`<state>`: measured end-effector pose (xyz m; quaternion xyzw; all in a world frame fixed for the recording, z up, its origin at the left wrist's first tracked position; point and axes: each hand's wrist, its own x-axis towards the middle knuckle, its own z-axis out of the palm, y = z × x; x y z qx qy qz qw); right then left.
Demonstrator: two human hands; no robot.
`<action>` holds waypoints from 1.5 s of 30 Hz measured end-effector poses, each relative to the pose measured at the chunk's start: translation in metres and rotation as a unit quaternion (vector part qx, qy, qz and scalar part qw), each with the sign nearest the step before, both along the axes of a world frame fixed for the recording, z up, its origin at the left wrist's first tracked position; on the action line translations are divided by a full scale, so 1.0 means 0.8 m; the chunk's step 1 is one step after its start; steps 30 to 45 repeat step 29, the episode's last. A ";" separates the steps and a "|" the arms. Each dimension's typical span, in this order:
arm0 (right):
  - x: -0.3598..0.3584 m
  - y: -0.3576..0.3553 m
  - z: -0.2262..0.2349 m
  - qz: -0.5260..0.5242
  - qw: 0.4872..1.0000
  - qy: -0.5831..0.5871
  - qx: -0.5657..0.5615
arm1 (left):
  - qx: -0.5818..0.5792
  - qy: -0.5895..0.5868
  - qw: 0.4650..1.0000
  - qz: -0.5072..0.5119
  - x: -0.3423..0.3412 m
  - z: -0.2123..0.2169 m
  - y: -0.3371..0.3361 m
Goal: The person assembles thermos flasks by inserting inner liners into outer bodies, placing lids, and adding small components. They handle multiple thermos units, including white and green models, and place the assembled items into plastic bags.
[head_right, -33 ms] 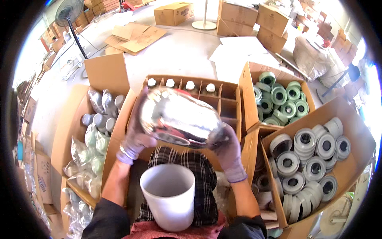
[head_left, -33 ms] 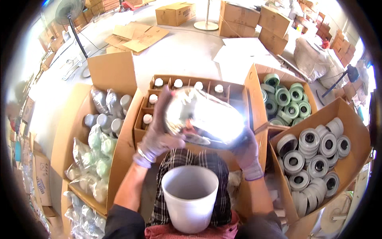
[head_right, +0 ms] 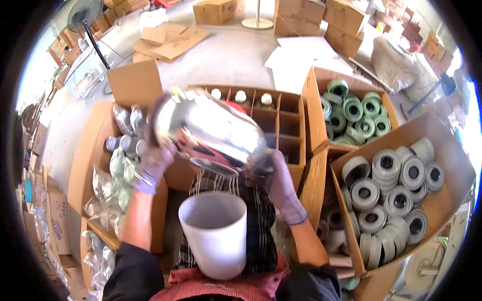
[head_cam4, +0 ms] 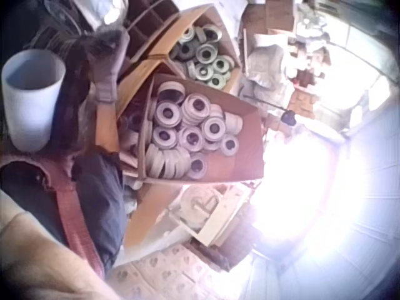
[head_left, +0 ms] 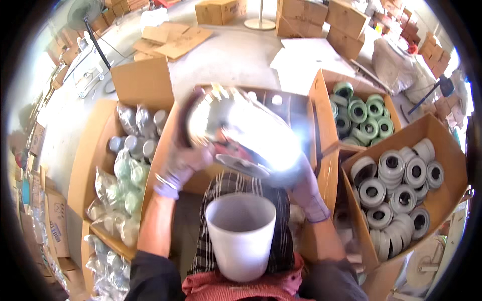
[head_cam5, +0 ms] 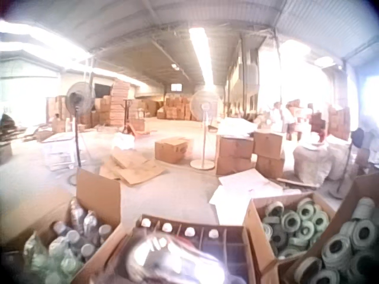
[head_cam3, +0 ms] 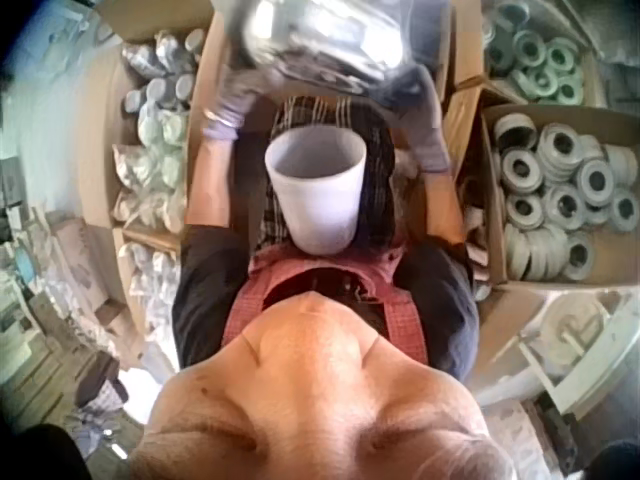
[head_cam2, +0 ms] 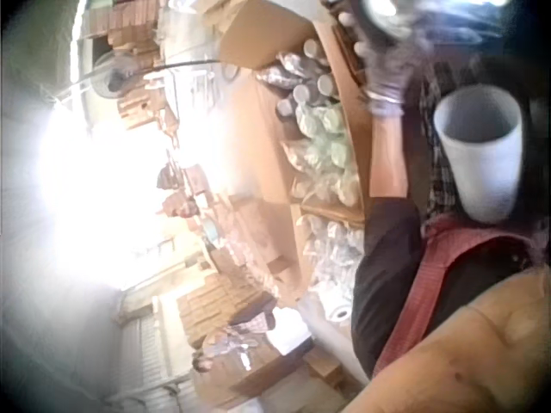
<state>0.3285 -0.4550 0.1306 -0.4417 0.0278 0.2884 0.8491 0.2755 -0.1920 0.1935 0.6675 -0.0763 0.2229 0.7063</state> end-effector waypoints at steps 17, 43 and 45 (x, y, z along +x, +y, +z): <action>-0.306 -0.119 -0.094 0.093 0.787 -0.558 -0.245 | -0.257 0.296 0.909 0.140 -0.359 -0.137 0.011; -0.161 0.054 0.074 0.178 0.745 -0.643 -0.011 | -0.005 0.295 0.955 -0.027 -0.411 -0.213 -0.009; -0.161 0.054 0.074 0.178 0.745 -0.643 -0.011 | -0.005 0.295 0.955 -0.027 -0.411 -0.213 -0.009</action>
